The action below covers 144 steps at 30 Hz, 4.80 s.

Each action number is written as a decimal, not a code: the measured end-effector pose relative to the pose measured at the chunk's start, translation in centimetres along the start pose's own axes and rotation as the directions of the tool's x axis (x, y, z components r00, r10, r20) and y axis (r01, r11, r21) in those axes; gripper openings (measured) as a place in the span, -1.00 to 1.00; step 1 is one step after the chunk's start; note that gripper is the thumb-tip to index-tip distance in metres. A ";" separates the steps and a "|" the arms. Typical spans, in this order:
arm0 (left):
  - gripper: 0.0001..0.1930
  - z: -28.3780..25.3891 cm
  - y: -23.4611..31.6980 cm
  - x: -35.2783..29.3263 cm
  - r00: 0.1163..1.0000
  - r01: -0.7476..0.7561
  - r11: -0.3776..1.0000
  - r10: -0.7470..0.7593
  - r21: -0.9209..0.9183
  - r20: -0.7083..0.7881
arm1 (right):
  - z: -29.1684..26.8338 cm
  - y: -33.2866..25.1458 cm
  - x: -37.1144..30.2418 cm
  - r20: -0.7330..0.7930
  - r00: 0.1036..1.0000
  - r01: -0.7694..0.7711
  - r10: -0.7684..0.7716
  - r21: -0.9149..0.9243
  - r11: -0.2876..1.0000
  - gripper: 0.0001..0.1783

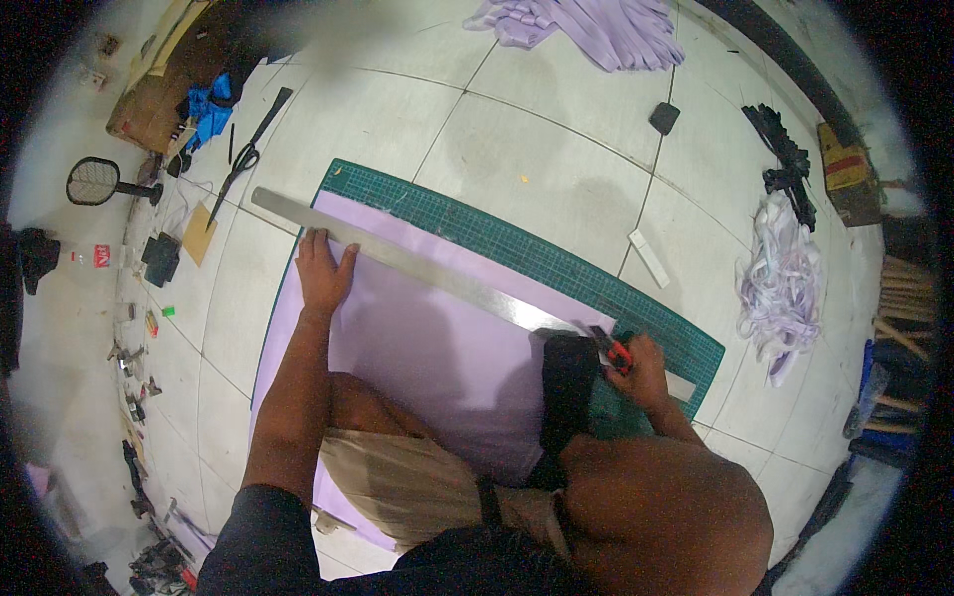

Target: The person cuts a large piece of purple fabric into strips using a utility knife and a long metal ruler on a cutting mat.

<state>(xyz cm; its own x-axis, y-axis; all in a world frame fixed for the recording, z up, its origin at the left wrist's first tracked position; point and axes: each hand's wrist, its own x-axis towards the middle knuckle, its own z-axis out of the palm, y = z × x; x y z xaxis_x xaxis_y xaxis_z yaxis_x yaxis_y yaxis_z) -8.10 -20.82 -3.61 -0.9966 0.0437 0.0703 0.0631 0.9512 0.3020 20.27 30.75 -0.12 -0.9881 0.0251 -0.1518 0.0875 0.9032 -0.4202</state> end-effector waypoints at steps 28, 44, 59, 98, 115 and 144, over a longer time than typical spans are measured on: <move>0.07 -0.6 0.8 0.2 0.982 0.154 0.983 -0.142 -0.100 0.121 | -1.2 -1.8 -0.1 -0.004 0.977 -0.212 0.212 0.024 0.977 -0.52; 0.17 -1.5 -0.9 1.7 0.967 0.130 0.991 -0.136 0.038 0.217 | -2.0 1.5 2.3 -0.143 0.927 -0.297 0.346 0.281 0.913 -0.48; -0.17 4.9 0.4 0.5 0.981 0.165 0.959 -0.137 0.228 -0.134 | -11.8 20.0 33.5 -0.375 0.818 -0.419 0.436 0.132 0.899 -0.32; -0.16 4.4 -1.0 0.7 0.979 0.104 0.954 -0.048 0.282 -0.199 | -7.5 9.1 21.4 -0.025 0.921 -0.370 0.389 0.255 0.893 -0.46; -0.10 4.6 0.2 0.8 0.971 0.164 0.966 -0.122 0.200 -0.208 | -9.5 4.7 12.8 0.110 0.870 -0.457 0.480 0.545 0.703 -0.43; 0.16 0.6 -2.5 1.8 0.990 0.049 0.998 -0.044 -0.030 0.137 | -4.7 2.7 11.4 0.354 0.888 -0.458 0.293 0.729 0.509 -0.53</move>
<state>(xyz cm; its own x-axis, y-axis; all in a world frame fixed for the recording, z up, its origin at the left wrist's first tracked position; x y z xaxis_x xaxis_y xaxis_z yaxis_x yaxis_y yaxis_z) -10.13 -22.90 -4.82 -0.9963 0.0431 -0.0744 0.0159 0.9427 0.3333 8.63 35.53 1.21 -0.8074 0.1349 -0.5744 0.5893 0.1354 -0.7965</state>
